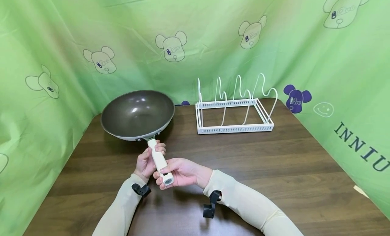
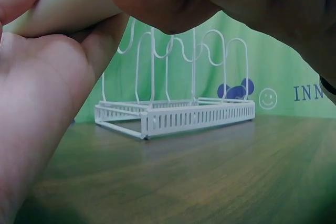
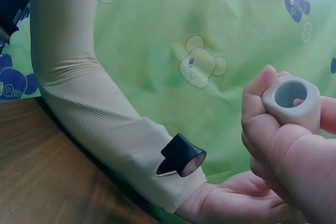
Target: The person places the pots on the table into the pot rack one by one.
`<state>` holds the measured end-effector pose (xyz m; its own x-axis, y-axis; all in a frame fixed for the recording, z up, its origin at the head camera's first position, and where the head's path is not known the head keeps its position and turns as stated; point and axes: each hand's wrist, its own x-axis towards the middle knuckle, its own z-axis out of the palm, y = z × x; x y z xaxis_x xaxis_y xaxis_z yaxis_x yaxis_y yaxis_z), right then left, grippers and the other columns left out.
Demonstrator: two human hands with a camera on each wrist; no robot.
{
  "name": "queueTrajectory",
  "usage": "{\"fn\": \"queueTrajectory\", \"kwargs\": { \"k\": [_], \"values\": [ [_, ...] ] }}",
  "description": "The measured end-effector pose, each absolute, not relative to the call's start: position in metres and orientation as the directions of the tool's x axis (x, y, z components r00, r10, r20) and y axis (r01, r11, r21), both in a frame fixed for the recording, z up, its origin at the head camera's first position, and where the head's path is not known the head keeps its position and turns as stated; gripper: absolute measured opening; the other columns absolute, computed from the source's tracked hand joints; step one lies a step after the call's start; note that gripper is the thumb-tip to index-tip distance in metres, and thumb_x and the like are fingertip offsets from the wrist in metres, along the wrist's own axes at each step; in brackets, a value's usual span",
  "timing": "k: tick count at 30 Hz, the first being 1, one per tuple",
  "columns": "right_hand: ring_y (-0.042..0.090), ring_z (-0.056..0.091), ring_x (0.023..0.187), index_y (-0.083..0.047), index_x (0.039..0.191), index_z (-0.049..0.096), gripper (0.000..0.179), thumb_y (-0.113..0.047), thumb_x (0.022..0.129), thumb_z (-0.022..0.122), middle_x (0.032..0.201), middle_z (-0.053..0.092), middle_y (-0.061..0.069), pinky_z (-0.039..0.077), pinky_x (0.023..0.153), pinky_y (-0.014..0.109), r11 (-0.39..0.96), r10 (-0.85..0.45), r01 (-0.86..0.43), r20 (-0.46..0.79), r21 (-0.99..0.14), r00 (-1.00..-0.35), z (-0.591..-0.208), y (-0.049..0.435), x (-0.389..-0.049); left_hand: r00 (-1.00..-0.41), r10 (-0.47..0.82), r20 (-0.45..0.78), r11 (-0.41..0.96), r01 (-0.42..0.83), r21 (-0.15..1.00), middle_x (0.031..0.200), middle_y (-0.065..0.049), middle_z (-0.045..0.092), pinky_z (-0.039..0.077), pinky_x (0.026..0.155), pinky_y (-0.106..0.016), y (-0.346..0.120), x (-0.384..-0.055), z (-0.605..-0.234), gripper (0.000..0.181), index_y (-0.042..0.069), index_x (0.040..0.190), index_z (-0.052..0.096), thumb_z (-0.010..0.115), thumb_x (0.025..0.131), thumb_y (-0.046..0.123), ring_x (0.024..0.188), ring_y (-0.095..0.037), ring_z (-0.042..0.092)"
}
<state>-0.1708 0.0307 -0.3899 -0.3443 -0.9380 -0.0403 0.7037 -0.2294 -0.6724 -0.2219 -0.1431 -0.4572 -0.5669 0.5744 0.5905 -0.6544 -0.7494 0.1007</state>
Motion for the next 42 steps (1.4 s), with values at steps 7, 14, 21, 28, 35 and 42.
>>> {"fn": "queueTrajectory", "kwargs": {
  "k": [7,14,21,28,35,42],
  "values": [
    [0.015,0.050,0.080,-0.009,0.113,0.038,0.026,0.006,0.096,0.024,0.092,0.048,0.004,0.045,0.074,0.027,-0.232,-0.937,0.676,-0.027,-0.700,-0.350,-0.384,0.037,-0.167,-0.564,0.554,0.612,-0.767,-0.632,0.112,0.105,-0.015,0.044,0.041,0.100,-0.036,-0.136,-0.223,-0.448,0.027,-0.005,0.124,0.038,0.047,0.098,-0.007,0.100,-0.025,0.048],
    [0.015,0.051,0.079,-0.010,0.115,0.041,0.030,0.006,0.095,0.025,0.091,0.048,0.004,0.045,0.074,0.027,-0.253,-0.933,0.672,-0.007,-0.696,-0.359,-0.376,0.046,-0.165,-0.549,0.565,0.616,-0.779,-0.601,0.180,0.105,-0.013,0.045,0.041,0.100,-0.034,-0.127,-0.226,-0.437,0.028,-0.003,0.124,0.037,0.049,0.098,-0.006,0.099,-0.024,0.049],
    [0.014,0.050,0.075,-0.011,0.112,0.044,0.030,0.005,0.090,0.030,0.087,0.047,0.004,0.045,0.072,0.027,-0.283,-0.929,0.681,0.018,-0.675,-0.368,-0.370,0.057,-0.163,-0.539,0.583,0.608,-0.793,-0.542,0.279,0.105,-0.011,0.046,0.040,0.101,-0.033,-0.119,-0.229,-0.427,0.031,-0.003,0.125,0.040,0.053,0.098,-0.005,0.099,-0.022,0.050],
    [0.011,0.048,0.068,-0.010,0.108,0.047,0.026,0.004,0.091,0.034,0.082,0.048,0.003,0.040,0.064,0.023,-0.325,-0.902,0.648,0.018,-0.689,-0.432,-0.364,0.066,-0.159,-0.524,0.584,0.620,-0.805,-0.472,0.359,0.106,-0.010,0.047,0.040,0.101,-0.032,-0.112,-0.230,-0.414,0.029,-0.003,0.125,0.043,0.053,0.098,-0.004,0.101,-0.021,0.050],
    [0.007,0.045,0.062,-0.010,0.108,0.044,0.010,-0.009,0.102,0.051,0.077,0.044,0.000,0.037,0.058,0.019,-0.349,-0.876,0.551,0.055,-0.758,-0.479,-0.360,0.070,-0.154,-0.550,0.585,0.596,-0.810,-0.433,0.396,0.104,-0.009,0.048,0.041,0.098,-0.032,-0.106,-0.225,-0.402,0.027,-0.001,0.123,0.047,0.055,0.097,-0.003,0.099,-0.020,0.050],
    [0.004,0.042,0.061,-0.013,0.112,0.049,0.022,-0.019,0.097,0.064,0.078,0.043,-0.003,0.034,0.055,0.017,-0.389,-0.890,0.526,0.161,-0.756,-0.427,-0.366,0.079,-0.157,-0.557,0.589,0.585,-0.806,-0.362,0.468,0.105,-0.008,0.050,0.041,0.097,-0.031,-0.102,-0.220,-0.396,0.027,0.002,0.125,0.051,0.056,0.098,-0.001,0.101,-0.019,0.050]
  ]
}}
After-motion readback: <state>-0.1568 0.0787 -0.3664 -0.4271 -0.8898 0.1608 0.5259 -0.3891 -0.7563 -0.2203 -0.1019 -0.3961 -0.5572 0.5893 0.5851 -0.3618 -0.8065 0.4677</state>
